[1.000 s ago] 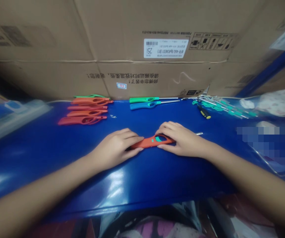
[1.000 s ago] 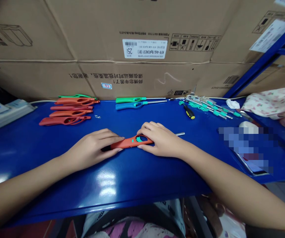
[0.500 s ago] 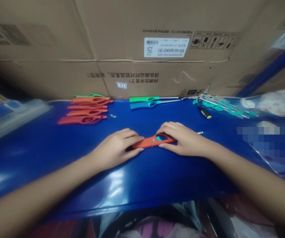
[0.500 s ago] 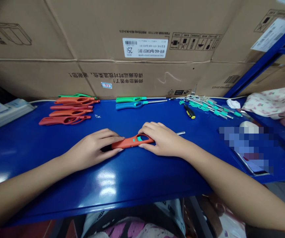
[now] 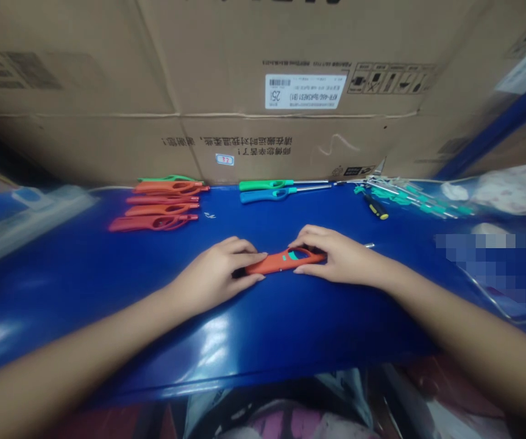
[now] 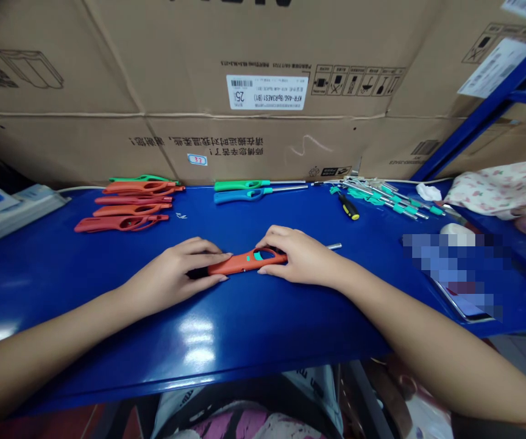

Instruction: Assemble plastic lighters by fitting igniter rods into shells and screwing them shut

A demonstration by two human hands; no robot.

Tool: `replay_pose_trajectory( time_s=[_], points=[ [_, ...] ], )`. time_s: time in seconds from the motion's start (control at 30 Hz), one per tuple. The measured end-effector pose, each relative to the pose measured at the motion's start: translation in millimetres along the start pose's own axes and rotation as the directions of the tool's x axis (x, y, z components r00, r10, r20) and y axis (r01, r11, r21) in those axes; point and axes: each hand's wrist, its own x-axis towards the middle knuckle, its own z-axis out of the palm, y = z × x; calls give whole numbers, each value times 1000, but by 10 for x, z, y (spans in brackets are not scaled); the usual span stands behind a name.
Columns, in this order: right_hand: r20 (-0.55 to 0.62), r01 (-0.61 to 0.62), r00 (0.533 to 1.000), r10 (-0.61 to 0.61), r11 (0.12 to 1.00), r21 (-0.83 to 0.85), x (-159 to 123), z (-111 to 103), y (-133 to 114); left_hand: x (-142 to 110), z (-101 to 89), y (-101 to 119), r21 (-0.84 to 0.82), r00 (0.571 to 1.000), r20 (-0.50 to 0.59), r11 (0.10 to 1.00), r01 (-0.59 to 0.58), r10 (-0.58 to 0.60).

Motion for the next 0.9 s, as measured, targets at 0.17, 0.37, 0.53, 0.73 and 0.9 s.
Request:
replay_pose_trajectory(
  time_s=[0.17, 0.37, 0.53, 0.73, 0.9],
  points=[
    [1, 0, 1000, 0, 998, 65, 3, -15, 11, -9, -2, 8, 17, 1000, 10, 1000, -10, 10],
    [5, -13, 1000, 13, 1000, 17, -2, -5, -19, -23, -3, 12, 42, 1000, 21, 999, -4, 3],
    [25, 5, 1000, -5, 999, -35, -15, -29, -26, -22, -2, 15, 36, 1000, -5, 999, -16, 16],
    [54, 29, 998, -24, 995, -101, -13, -39, -30, -12, 5, -21, 31, 999, 4, 999, -33, 33],
    [58, 40, 998, -30, 982, -185, -6, -16, -31, -4, 9, -7, 70, 999, 30, 997, -36, 34]
  ],
)
